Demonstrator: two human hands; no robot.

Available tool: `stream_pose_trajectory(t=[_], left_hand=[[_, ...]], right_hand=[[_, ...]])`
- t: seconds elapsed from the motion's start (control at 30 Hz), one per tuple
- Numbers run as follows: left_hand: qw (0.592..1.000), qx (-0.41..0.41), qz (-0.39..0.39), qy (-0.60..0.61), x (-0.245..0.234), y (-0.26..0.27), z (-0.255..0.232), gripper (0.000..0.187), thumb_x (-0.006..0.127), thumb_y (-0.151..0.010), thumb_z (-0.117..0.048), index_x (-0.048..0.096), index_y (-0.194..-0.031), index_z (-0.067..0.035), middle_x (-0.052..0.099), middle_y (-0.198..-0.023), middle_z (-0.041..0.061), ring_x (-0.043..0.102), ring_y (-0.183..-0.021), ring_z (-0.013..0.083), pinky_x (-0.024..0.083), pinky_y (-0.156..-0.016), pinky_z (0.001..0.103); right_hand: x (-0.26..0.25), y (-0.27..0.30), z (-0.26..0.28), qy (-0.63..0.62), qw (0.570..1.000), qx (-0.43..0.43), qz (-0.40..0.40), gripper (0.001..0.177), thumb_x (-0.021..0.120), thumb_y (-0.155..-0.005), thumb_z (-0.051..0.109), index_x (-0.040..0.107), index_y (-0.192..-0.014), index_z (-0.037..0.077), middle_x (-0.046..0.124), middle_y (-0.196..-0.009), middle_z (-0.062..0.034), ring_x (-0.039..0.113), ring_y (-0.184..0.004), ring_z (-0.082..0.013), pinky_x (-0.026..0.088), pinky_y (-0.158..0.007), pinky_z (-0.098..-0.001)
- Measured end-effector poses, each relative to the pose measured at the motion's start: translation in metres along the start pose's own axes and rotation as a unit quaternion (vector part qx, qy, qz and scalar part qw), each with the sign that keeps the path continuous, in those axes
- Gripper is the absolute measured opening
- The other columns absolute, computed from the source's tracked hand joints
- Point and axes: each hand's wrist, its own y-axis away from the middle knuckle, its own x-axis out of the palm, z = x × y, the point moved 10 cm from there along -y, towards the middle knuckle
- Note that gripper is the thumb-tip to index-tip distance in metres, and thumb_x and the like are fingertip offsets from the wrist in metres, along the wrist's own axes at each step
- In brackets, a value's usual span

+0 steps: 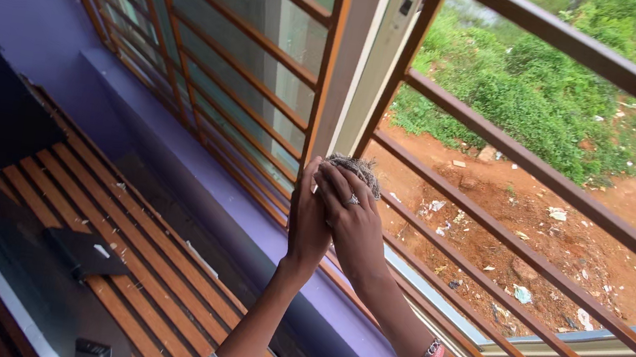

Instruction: The person wipes the metal bars of a window grill using a cloth.

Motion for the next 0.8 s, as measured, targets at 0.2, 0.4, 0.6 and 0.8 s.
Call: stream_pose_trajectory(t=[0.2,0.4,0.6,0.8], left_hand=[[0.946,0.027,0.105,-0.304,-0.002,0.065,0.170,0.052,0.072,-0.084,-0.004,0.055,-0.133,-0.003,0.060,-0.131,0.021,0.057,-0.126,0.0394,0.050,-0.105,0.041],[0.977,-0.171,0.092,-0.083,-0.038,0.083,0.203,0.061,0.077,-0.088,-0.008,0.051,-0.143,-0.003,0.071,-0.122,0.014,0.069,-0.117,0.0308,0.052,-0.098,0.042],[0.995,0.098,-0.016,-0.014,-0.056,0.038,0.076,0.078,0.061,-0.092,0.008,0.029,-0.162,-0.010,0.047,-0.152,0.022,0.047,-0.144,0.0352,0.042,-0.119,0.049],[0.986,-0.047,-0.065,-0.147,-0.041,0.030,0.145,0.062,0.065,-0.090,0.008,0.051,-0.147,-0.014,0.057,-0.144,0.012,0.056,-0.136,0.0292,0.047,-0.116,0.039]], right_hand=[[0.107,0.071,-0.005,-0.118,0.989,0.073,0.055,0.053,0.064,-0.080,0.002,0.064,-0.133,0.007,0.060,-0.143,-0.0085,0.051,-0.136,-0.0308,0.041,-0.113,-0.0430],[0.148,0.095,-0.022,-0.205,0.955,0.186,0.109,0.059,0.060,-0.083,-0.010,0.066,-0.137,0.011,0.061,-0.144,-0.0073,0.062,-0.120,-0.0288,0.059,-0.097,-0.0400],[0.094,0.057,0.001,-0.111,0.987,0.076,-0.087,0.053,0.068,-0.088,-0.005,0.062,-0.138,0.014,0.052,-0.145,-0.0123,0.059,-0.134,-0.0330,0.061,-0.100,-0.0418],[0.150,0.026,-0.018,-0.079,0.990,0.115,0.025,0.066,0.064,-0.088,-0.003,0.047,-0.152,0.005,0.044,-0.155,-0.0221,0.049,-0.139,-0.0389,0.053,-0.098,-0.0476]])
